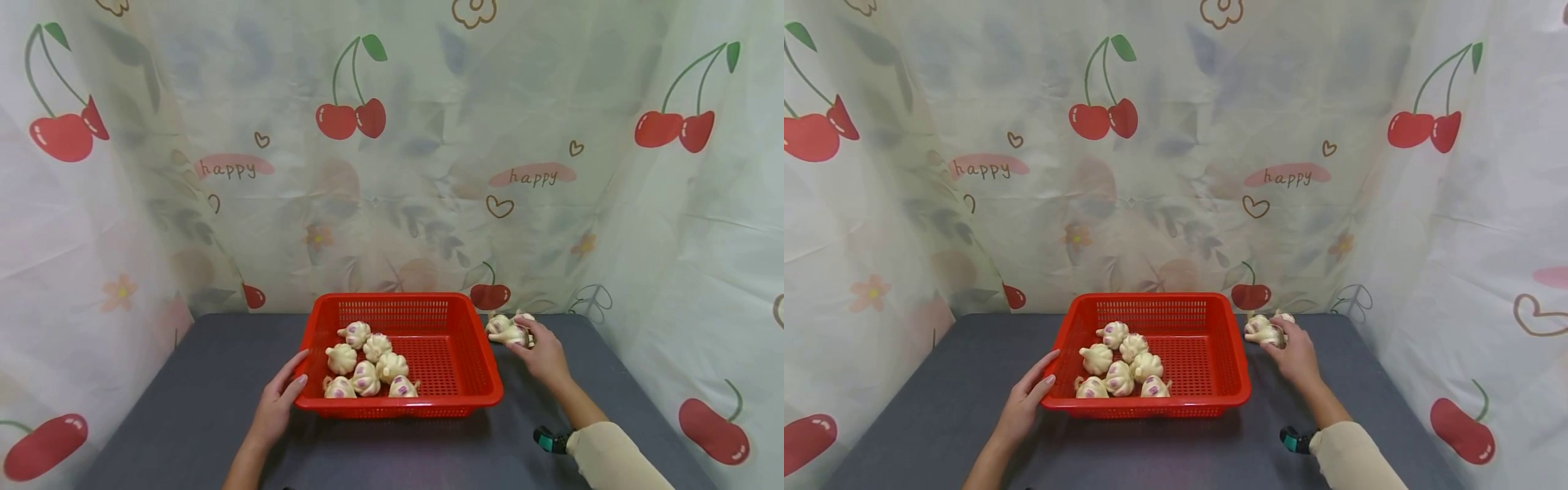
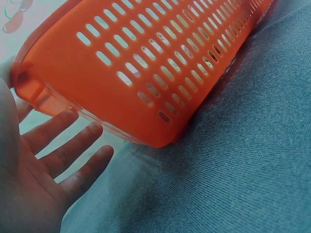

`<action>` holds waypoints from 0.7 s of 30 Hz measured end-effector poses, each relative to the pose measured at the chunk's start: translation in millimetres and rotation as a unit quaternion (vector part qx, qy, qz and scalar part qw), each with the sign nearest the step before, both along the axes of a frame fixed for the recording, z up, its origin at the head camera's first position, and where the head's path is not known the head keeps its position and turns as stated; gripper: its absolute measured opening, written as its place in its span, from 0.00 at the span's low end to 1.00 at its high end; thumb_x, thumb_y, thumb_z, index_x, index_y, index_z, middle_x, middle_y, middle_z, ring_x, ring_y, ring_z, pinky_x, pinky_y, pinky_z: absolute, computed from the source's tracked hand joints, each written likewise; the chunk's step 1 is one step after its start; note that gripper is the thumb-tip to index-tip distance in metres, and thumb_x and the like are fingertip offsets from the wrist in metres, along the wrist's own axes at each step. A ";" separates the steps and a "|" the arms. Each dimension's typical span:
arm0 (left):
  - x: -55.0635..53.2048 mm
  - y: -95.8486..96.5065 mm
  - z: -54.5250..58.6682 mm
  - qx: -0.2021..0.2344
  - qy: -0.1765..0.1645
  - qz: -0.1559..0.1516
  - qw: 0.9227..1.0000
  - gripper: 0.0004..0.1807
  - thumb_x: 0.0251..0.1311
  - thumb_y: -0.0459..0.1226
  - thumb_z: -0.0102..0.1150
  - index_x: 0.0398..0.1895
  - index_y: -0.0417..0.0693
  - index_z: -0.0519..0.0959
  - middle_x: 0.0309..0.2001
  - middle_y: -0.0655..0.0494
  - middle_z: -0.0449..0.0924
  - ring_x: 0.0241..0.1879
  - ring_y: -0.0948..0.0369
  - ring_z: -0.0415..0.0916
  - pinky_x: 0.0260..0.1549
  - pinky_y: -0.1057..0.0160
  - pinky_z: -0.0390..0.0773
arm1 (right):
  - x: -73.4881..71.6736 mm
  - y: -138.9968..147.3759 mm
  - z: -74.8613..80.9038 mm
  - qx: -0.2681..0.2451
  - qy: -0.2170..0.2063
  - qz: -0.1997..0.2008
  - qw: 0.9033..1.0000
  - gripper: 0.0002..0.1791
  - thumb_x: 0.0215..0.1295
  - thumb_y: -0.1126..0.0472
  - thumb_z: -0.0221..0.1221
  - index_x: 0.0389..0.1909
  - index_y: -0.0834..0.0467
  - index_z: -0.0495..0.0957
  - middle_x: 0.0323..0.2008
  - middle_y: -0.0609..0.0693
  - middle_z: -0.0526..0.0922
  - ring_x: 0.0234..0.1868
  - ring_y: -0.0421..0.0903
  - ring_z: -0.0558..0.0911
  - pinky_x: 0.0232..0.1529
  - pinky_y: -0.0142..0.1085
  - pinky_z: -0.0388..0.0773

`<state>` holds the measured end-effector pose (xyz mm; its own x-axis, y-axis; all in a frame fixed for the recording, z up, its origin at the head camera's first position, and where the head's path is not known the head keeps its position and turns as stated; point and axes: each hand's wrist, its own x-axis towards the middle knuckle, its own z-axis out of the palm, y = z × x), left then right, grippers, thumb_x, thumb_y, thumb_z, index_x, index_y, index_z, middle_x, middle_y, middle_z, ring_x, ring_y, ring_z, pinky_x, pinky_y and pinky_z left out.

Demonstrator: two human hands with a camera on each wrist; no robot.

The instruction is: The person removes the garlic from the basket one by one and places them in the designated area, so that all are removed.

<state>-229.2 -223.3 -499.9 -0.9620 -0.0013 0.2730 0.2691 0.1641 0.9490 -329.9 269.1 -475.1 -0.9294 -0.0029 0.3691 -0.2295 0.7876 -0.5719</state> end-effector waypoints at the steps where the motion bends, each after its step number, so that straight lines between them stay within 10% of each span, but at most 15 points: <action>1: 0.0 0.1 -0.1 0.000 0.001 0.000 1.000 0.25 0.72 0.39 0.50 0.71 0.50 0.66 0.69 0.43 0.63 0.62 0.46 0.67 0.49 0.71 0.72 | -0.2 0.2 -2.4 0.000 -0.003 -0.001 1.000 0.31 0.58 0.60 0.69 0.62 0.62 0.72 0.59 0.69 0.72 0.58 0.67 0.69 0.56 0.64 0.63; 21: 0.1 0.3 -0.2 -0.003 -0.002 0.002 1.000 0.25 0.72 0.38 0.49 0.71 0.50 0.65 0.69 0.42 0.62 0.62 0.45 0.67 0.49 0.71 0.72 | -2.2 1.4 -26.6 0.026 -0.005 0.003 1.000 0.31 0.54 0.63 0.69 0.59 0.65 0.73 0.56 0.70 0.74 0.54 0.68 0.70 0.55 0.62 0.64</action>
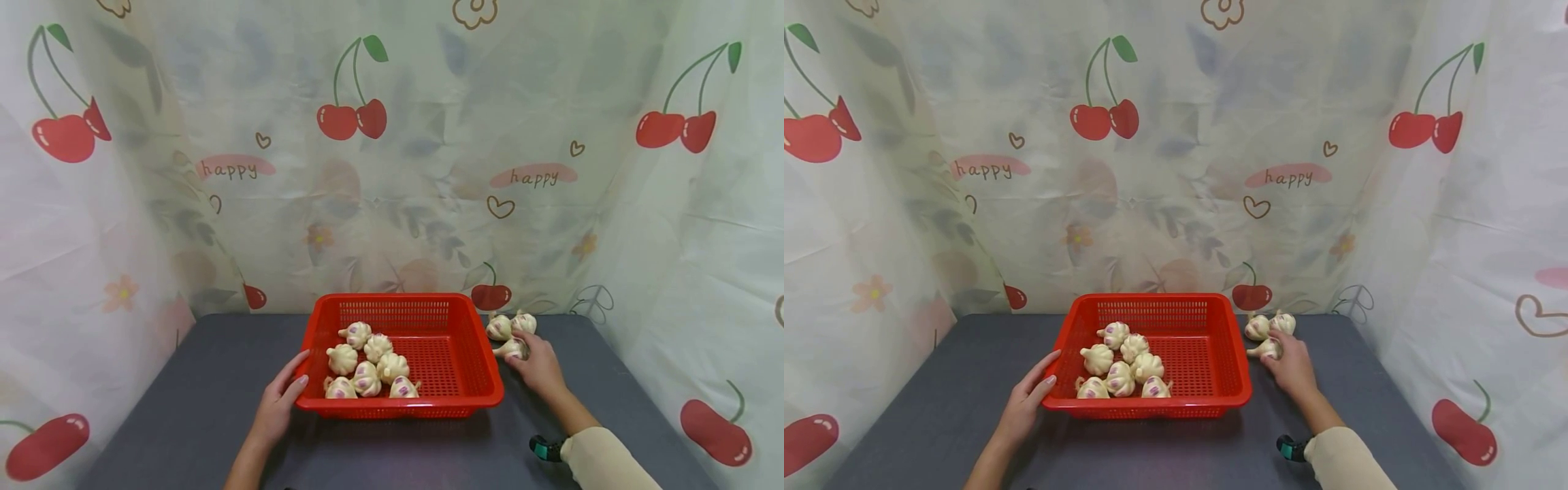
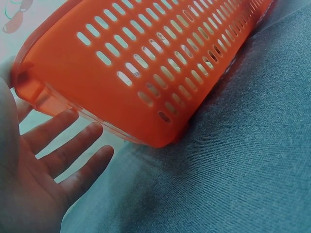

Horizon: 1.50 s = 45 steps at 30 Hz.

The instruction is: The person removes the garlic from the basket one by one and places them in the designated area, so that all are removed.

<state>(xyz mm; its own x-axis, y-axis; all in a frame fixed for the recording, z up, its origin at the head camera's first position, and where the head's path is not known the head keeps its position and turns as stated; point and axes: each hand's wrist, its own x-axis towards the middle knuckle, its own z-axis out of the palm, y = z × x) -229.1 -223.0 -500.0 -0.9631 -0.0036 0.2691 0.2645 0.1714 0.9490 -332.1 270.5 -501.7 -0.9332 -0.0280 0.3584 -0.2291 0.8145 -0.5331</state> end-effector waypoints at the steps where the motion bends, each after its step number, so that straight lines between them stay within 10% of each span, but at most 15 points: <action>1: 0.1 0.1 0.0 0.001 -0.001 0.000 1.000 0.25 0.72 0.38 0.49 0.71 0.50 0.65 0.69 0.42 0.62 0.62 0.45 0.67 0.49 0.71 0.72 | 0.1 0.2 -0.1 0.001 -0.001 -0.002 1.000 0.31 0.54 0.63 0.69 0.59 0.65 0.73 0.56 0.70 0.74 0.54 0.68 0.70 0.55 0.62 0.64; 26: -1.6 0.5 -2.2 -0.004 0.000 -0.003 1.000 0.26 0.72 0.38 0.49 0.71 0.48 0.64 0.70 0.41 0.61 0.63 0.44 0.66 0.49 0.71 0.72 | -1.6 8.9 -3.5 0.006 -0.015 -0.019 1.000 0.32 0.54 0.61 0.70 0.60 0.66 0.72 0.56 0.70 0.73 0.56 0.69 0.69 0.57 0.63 0.62; 45: -1.8 -0.2 -1.8 0.005 0.016 -0.001 1.000 0.25 0.72 0.38 0.50 0.70 0.49 0.66 0.68 0.43 0.64 0.62 0.46 0.67 0.50 0.72 0.71 | -2.3 -7.0 50.0 -0.036 0.037 -0.011 0.999 0.22 0.63 0.60 0.64 0.57 0.63 0.76 0.56 0.66 0.75 0.57 0.66 0.69 0.55 0.62 0.64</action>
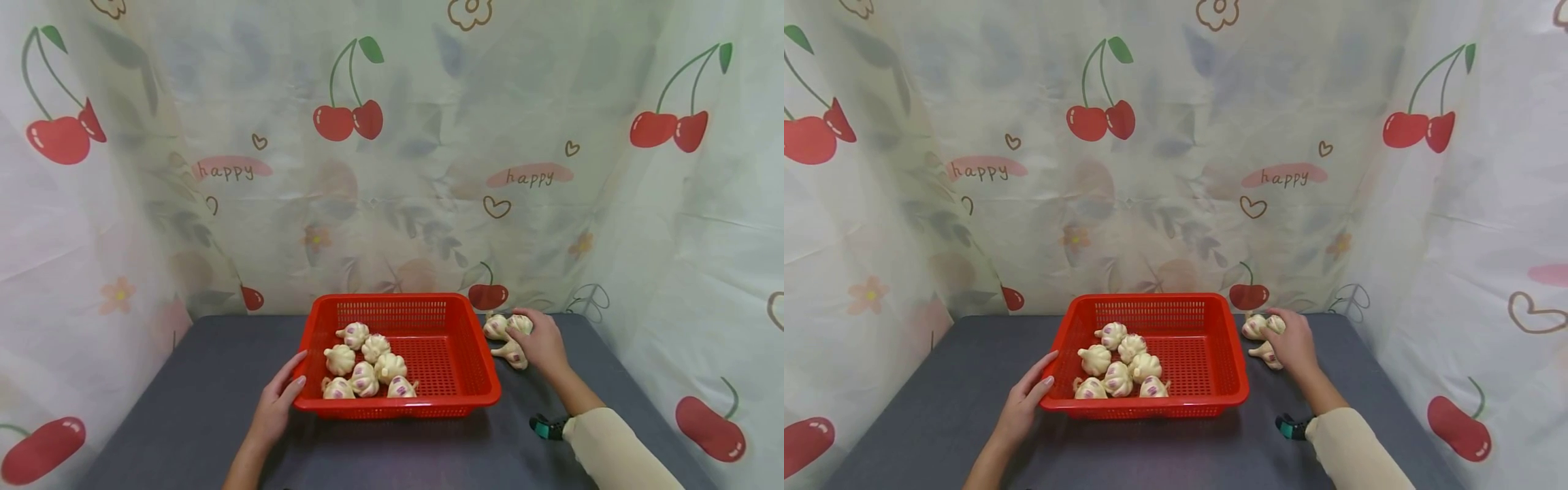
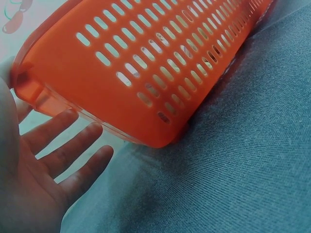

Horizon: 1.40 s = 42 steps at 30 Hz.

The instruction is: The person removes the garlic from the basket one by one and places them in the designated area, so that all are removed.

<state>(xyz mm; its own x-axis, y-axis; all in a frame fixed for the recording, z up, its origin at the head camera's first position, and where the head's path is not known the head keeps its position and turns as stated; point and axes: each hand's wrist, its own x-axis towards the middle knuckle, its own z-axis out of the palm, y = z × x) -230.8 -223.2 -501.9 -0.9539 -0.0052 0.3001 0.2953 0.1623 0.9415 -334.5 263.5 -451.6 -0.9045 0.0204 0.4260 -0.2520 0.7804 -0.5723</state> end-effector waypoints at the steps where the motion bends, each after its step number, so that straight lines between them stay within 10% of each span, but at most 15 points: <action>1: 0.0 -0.1 -0.1 -0.001 0.000 0.001 1.000 0.25 0.72 0.38 0.50 0.70 0.49 0.66 0.68 0.43 0.64 0.62 0.47 0.67 0.50 0.72 0.70 | -1.0 -2.7 3.6 -0.003 0.002 0.002 1.000 0.21 0.63 0.60 0.64 0.55 0.63 0.77 0.55 0.65 0.76 0.56 0.65 0.71 0.54 0.62 0.65; 14: 0.7 -0.3 0.4 -0.007 -0.009 0.000 1.000 0.25 0.72 0.38 0.49 0.71 0.48 0.65 0.69 0.41 0.62 0.62 0.45 0.67 0.49 0.72 0.71 | -7.9 -42.6 40.3 -0.030 0.015 0.057 0.998 0.14 0.65 0.58 0.63 0.49 0.60 0.81 0.45 0.58 0.82 0.46 0.57 0.77 0.47 0.53 0.74; 23: 0.4 -1.4 -1.6 -0.012 -0.016 0.004 1.000 0.26 0.72 0.37 0.49 0.72 0.48 0.64 0.69 0.41 0.62 0.62 0.45 0.67 0.49 0.72 0.71 | -16.5 -74.7 58.4 -0.033 -0.060 0.109 0.992 0.18 0.65 0.57 0.64 0.53 0.60 0.79 0.47 0.57 0.83 0.47 0.55 0.80 0.47 0.51 0.77; 35: 0.2 -0.1 -0.2 -0.013 -0.017 0.000 1.000 0.26 0.72 0.38 0.49 0.72 0.49 0.64 0.69 0.41 0.62 0.62 0.44 0.67 0.49 0.72 0.71 | -26.9 -105.5 63.8 0.006 -0.152 0.204 0.967 0.19 0.64 0.56 0.64 0.53 0.60 0.78 0.49 0.58 0.81 0.50 0.55 0.78 0.48 0.49 0.76; 42: 0.7 -0.1 0.8 -0.016 -0.018 0.000 1.000 0.26 0.72 0.37 0.49 0.71 0.48 0.64 0.70 0.41 0.61 0.63 0.44 0.66 0.49 0.72 0.71 | -30.4 -120.7 53.9 0.022 -0.210 0.287 0.935 0.24 0.63 0.56 0.65 0.57 0.61 0.75 0.54 0.62 0.78 0.55 0.59 0.76 0.52 0.51 0.74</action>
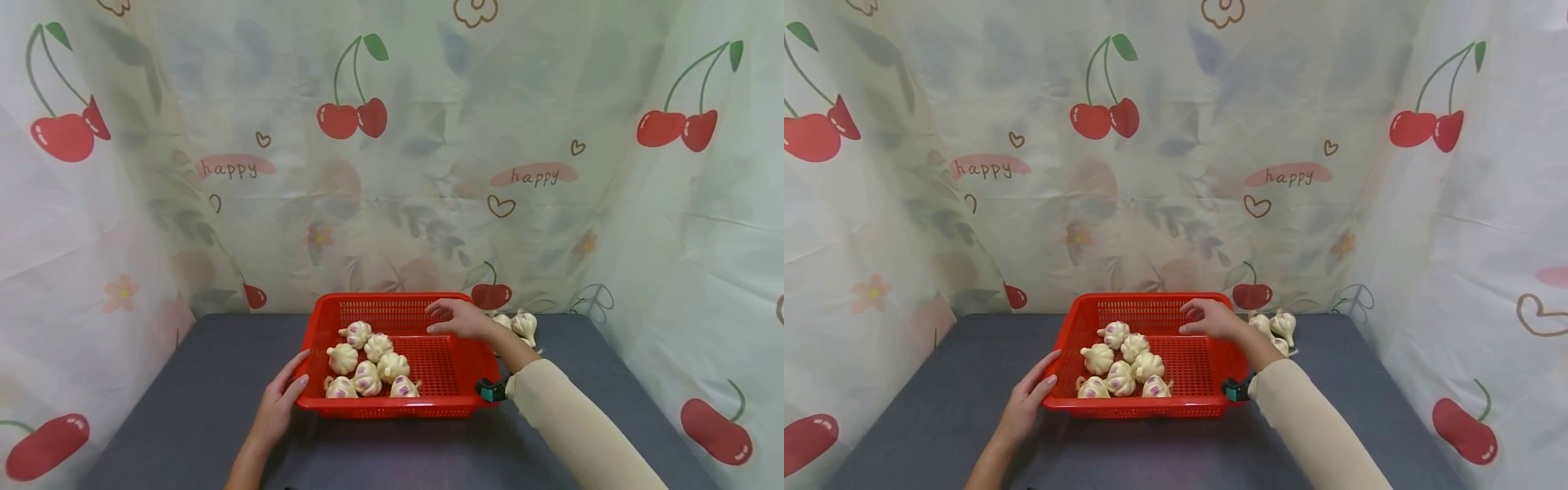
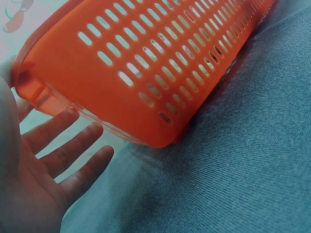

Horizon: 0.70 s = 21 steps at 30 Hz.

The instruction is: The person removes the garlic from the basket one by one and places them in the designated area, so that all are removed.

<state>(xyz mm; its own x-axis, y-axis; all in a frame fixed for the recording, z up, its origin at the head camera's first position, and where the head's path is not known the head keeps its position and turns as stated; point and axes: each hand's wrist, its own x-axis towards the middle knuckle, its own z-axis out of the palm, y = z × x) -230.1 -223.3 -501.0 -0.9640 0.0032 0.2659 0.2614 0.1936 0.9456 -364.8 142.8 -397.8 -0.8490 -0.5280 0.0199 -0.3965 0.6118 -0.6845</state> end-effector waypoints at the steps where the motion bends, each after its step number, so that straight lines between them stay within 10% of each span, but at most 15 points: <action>1: 0.1 0.1 0.2 0.000 -0.001 0.000 1.000 0.26 0.72 0.37 0.49 0.71 0.48 0.64 0.70 0.41 0.61 0.63 0.44 0.66 0.49 0.71 0.72 | -0.5 -2.6 -1.8 0.002 -0.008 0.010 1.000 0.25 0.63 0.56 0.65 0.58 0.61 0.74 0.55 0.62 0.77 0.56 0.60 0.76 0.53 0.51 0.74; 21: 1.4 -0.8 1.0 -0.005 0.007 0.004 1.000 0.25 0.72 0.39 0.50 0.71 0.51 0.65 0.69 0.43 0.62 0.62 0.47 0.66 0.50 0.71 0.71 | 4.3 -56.7 -16.3 0.100 -0.135 0.103 0.980 0.34 0.62 0.45 0.63 0.65 0.56 0.70 0.56 0.54 0.77 0.57 0.51 0.75 0.56 0.49 0.71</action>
